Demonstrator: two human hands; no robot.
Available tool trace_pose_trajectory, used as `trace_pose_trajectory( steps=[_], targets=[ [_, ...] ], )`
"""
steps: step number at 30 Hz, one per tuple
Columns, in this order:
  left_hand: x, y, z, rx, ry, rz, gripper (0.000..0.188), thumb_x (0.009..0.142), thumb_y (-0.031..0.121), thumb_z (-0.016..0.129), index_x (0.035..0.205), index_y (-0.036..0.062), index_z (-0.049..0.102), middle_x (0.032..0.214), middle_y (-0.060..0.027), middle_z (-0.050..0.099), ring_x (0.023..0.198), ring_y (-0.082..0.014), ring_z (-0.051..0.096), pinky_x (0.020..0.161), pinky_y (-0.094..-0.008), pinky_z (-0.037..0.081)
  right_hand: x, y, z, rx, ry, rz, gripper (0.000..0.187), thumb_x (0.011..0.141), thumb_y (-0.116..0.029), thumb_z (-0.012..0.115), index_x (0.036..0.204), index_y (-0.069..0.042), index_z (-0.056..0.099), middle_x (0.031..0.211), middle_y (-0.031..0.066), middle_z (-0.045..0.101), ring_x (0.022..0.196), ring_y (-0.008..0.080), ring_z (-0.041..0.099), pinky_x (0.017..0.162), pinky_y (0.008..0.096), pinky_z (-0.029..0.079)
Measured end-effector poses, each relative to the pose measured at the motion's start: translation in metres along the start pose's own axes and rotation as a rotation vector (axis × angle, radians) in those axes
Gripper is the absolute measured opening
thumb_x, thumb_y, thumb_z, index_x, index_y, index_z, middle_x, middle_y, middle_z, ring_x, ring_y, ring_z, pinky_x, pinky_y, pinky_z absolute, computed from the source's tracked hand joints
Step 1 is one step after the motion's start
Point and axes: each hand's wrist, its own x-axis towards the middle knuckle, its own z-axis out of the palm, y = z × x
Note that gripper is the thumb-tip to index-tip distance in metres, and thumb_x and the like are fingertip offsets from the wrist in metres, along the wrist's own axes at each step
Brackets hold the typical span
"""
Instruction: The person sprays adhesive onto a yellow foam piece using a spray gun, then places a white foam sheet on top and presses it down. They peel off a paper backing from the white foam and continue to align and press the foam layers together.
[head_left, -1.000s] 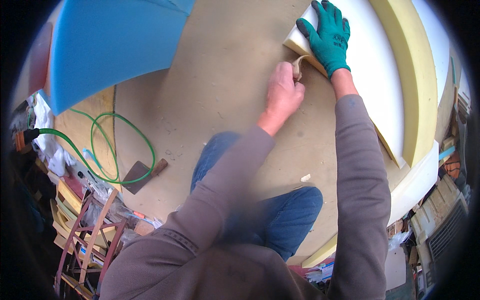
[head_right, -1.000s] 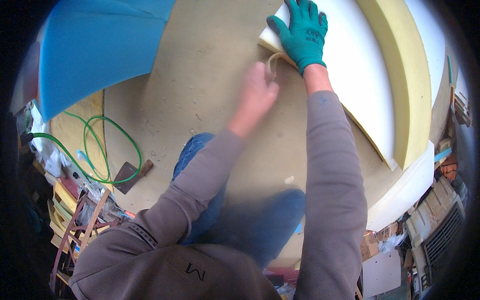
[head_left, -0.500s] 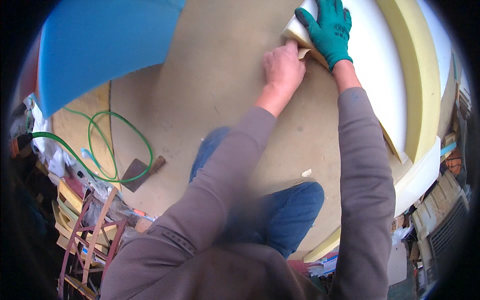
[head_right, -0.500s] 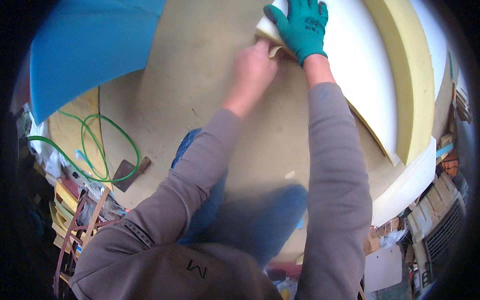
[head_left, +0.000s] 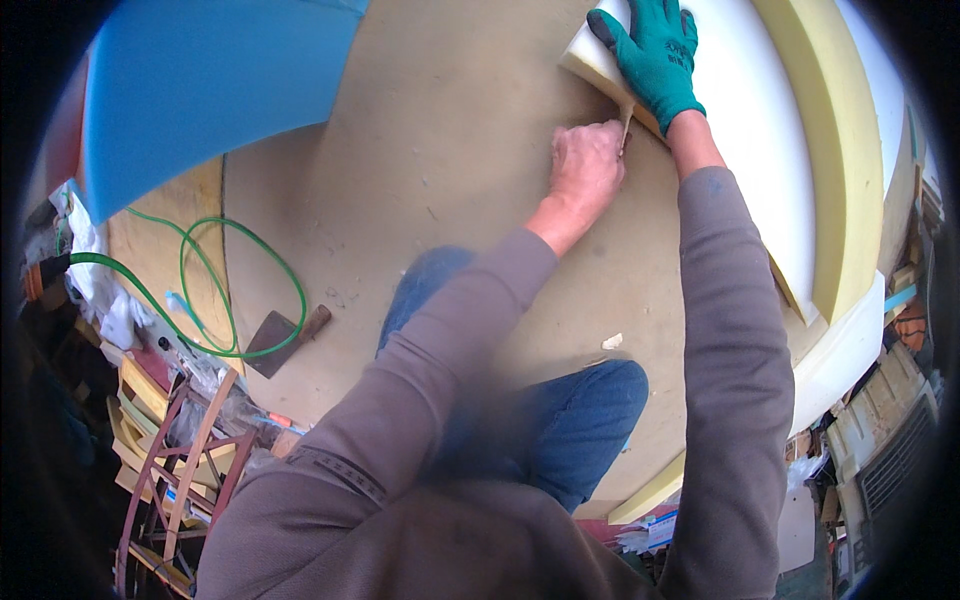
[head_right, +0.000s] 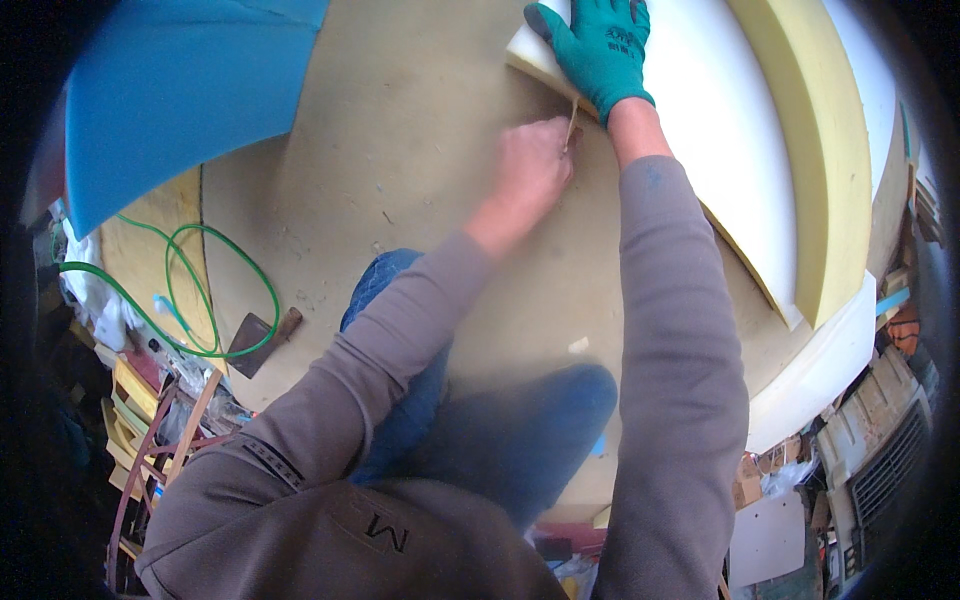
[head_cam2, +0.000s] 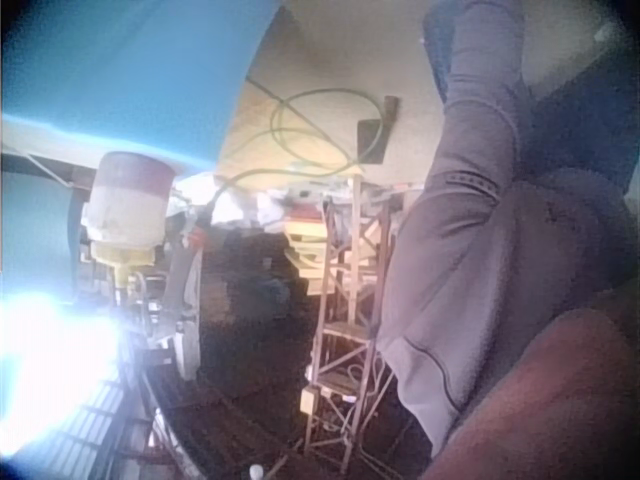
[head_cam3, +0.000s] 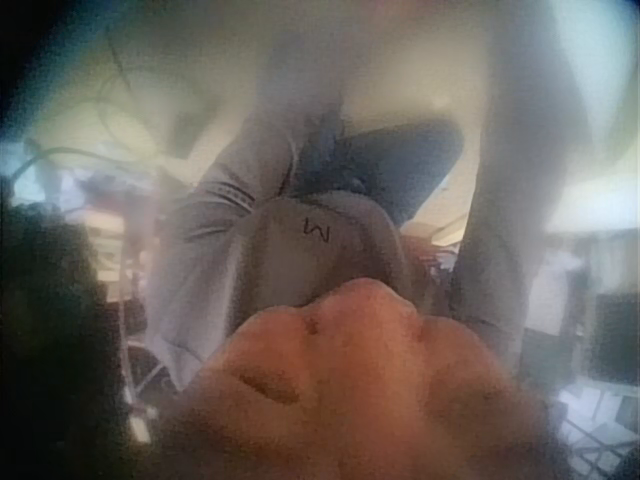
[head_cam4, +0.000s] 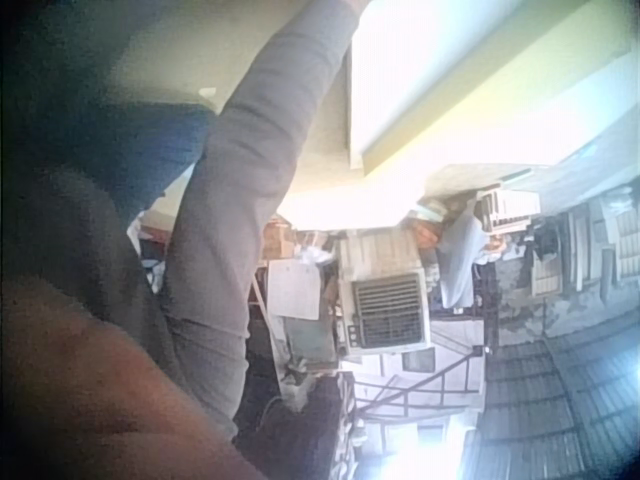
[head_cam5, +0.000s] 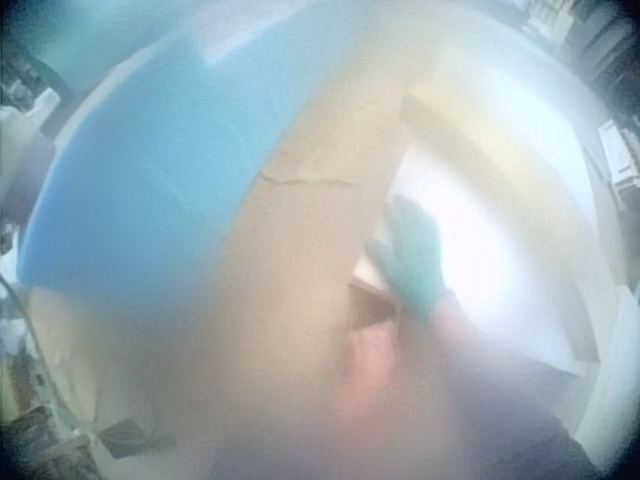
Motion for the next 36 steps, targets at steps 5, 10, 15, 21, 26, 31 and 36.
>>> trace_pose_trajectory(
  steps=[5,10,15,21,26,31,36],
  targets=[
    [-0.026,0.016,0.008,0.042,-0.181,0.088,0.01,0.088,0.006,0.066,0.089,0.0106,0.074,0.089,-0.016,0.078,0.089,-0.0373,0.076,0.085,-0.0526,0.048,0.003,-0.002,-0.005,-0.019,0.05,-0.017,0.063,0.103,-0.041,0.07,0.151,-0.001,0.061,0.153,0.0272,0.06,0.141,0.0478,0.054,0.122,0.0588,0.038],
    [-0.046,0.021,0.027,0.051,-0.176,0.182,0.013,0.087,0.002,0.063,0.089,0.0098,0.074,0.09,-0.0154,0.077,0.094,-0.0373,0.074,0.09,-0.053,0.046,0.008,0.004,-0.009,0.109,-0.198,0.14,0.059,0.106,-0.04,0.066,0.151,-0.001,0.061,0.154,0.0263,0.059,0.14,0.0473,0.055,0.121,0.0578,0.039],
    [-0.055,0.016,0.028,0.04,-0.19,0.14,0.014,0.087,0.001,0.063,0.089,0.0094,0.074,0.09,-0.0158,0.077,0.097,-0.0387,0.072,0.092,-0.053,0.045,0.009,0.037,-0.056,1.602,-0.174,0.465,0.045,0.116,-0.02,0.054,0.156,0.002,0.057,0.162,0.0218,0.056,0.149,0.0319,0.054,0.13,0.0448,0.039],
    [-0.062,0.014,0.02,-0.015,-0.191,0.158,0.01,0.088,0.004,0.064,0.091,0.0084,0.073,0.089,-0.0157,0.077,0.093,-0.0388,0.072,0.086,-0.0543,0.044,-0.121,0.011,-0.183,1.162,-0.045,0.965,0.044,0.115,-0.036,0.06,0.142,-0.002,0.07,0.136,0.0119,0.074,0.118,0.0217,0.072,0.105,0.0369,0.055],
    [-0.066,0.019,0.002,0.008,-0.167,0.203,0.007,0.091,0.008,0.066,0.092,0.0073,0.072,0.087,-0.0172,0.076,0.087,-0.0408,0.073,0.077,-0.0551,0.048,-0.175,-0.057,-0.14,1.005,-0.297,1.31,0.057,0.108,-0.052,0.069,0.138,-0.003,0.07,0.116,0.0072,0.075,0.108,0.0233,0.074,0.092,0.037,0.058],
    [-0.063,0.024,-0.015,0.041,-0.297,0.16,0.013,0.093,0.016,0.071,0.096,0.0034,0.071,0.09,-0.0209,0.077,0.093,-0.0433,0.074,0.079,-0.0599,0.056,-0.142,-0.056,-0.087,0.747,-0.485,1.264,0.053,0.102,-0.049,0.069,0.125,0.0,0.07,0.115,0.0225,0.076,0.101,0.0321,0.076,0.088,0.0458,0.059],
    [-0.06,0.033,-0.023,-0.065,-0.474,0.037,0.027,0.095,0.022,0.075,0.109,-0.0004,0.075,0.102,-0.0222,0.079,0.101,-0.0397,0.076,0.09,-0.0504,0.06,-0.148,-0.047,-0.092,0.643,-0.467,1.182,0.04,0.105,-0.04,0.056,0.116,-0.004,0.07,0.116,0.027,0.076,0.108,0.0477,0.073,0.092,0.0568,0.057]
  ],
)
